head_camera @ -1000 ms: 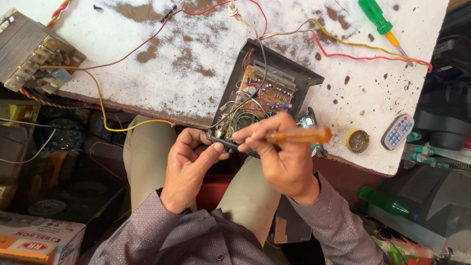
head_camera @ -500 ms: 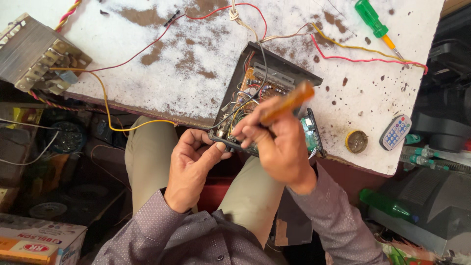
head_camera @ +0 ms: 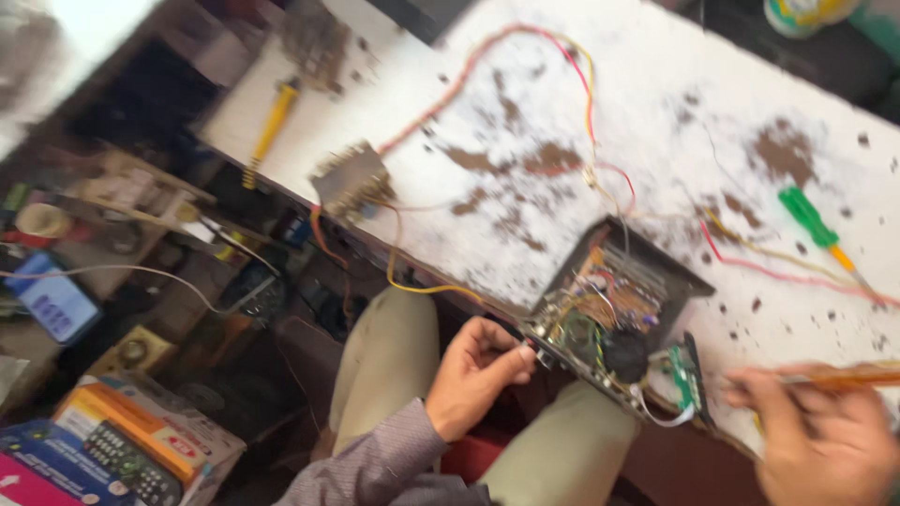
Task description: The person uses a soldering iron and screwdriver to work on the internal wiring and components of a small electronic device. They repeatedly solder connections, adjust wires, and inspect the circuit board while seated at a cluttered workbench.
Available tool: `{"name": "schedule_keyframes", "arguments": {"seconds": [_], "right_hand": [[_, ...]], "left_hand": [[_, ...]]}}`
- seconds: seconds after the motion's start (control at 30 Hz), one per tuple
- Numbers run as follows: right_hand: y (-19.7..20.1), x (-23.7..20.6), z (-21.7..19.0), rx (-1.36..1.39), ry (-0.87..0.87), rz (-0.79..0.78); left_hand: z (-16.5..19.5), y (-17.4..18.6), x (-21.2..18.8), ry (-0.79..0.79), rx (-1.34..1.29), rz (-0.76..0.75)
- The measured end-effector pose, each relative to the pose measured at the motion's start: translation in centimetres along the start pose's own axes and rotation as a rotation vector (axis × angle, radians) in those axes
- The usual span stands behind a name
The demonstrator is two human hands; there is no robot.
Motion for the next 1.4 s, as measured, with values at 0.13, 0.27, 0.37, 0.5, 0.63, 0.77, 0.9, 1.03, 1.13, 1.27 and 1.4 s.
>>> {"name": "schedule_keyframes", "arguments": {"seconds": [0.13, 0.27, 0.37, 0.5, 0.63, 0.77, 0.9, 1.03, 1.13, 1.27, 1.4], "right_hand": [[5.6, 1.9, 4.5, -0.234, -0.027, 0.038], [8.5, 3.0, 7.3, -0.328, -0.108, -0.146], [9.0, 3.2, 8.5, -0.432, -0.175, -0.205], [8.9, 4.0, 9.3, -0.394, -0.077, -0.089], [9.7, 3.9, 9.3, -0.302, -0.044, 0.036], [9.5, 3.8, 8.3, -0.391, -0.115, 0.068], [7.7, 6.1, 6.6, -0.504, -0.196, -0.014], [5.6, 8.0, 5.5, -0.563, -0.259, -0.069], [4.0, 7.9, 4.9, -0.640, -0.250, -0.077], [2.6, 7.1, 3.9, -0.640, -0.221, -0.078], [2.1, 6.2, 2.5, -0.771, -0.186, -0.050]], "left_hand": [[0.5, -1.2, 0.1, 0.041, 0.063, 0.097], [0.4, -2.4, -0.3, 0.105, 0.017, 0.087], [0.2, -2.0, -1.0, 0.135, -0.005, 0.070], [0.3, 0.7, -2.0, 0.134, 0.041, 0.049], [2.1, 5.3, -2.8, -0.010, 0.065, 0.076], [5.3, 10.5, -4.0, -0.181, 0.211, 0.249], [11.6, 15.0, -5.4, -0.671, 0.525, 0.538], [19.0, 18.7, -5.1, -0.950, 0.735, 0.837], [23.4, 20.0, -3.9, -1.108, 0.900, 0.892], [26.4, 19.8, -1.8, -1.173, 1.078, 0.795], [28.1, 18.2, 0.8, -1.217, 1.294, 0.762]]}}
Point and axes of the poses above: each hand's wrist, its own x-axis towards the middle knuckle, its own y-axis out of the back of the hand, z = x × y, the point moved 2 cm from there along x, towards the middle knuckle, and after that the axes turned 9 degrees about z, right-handed, at the moved point
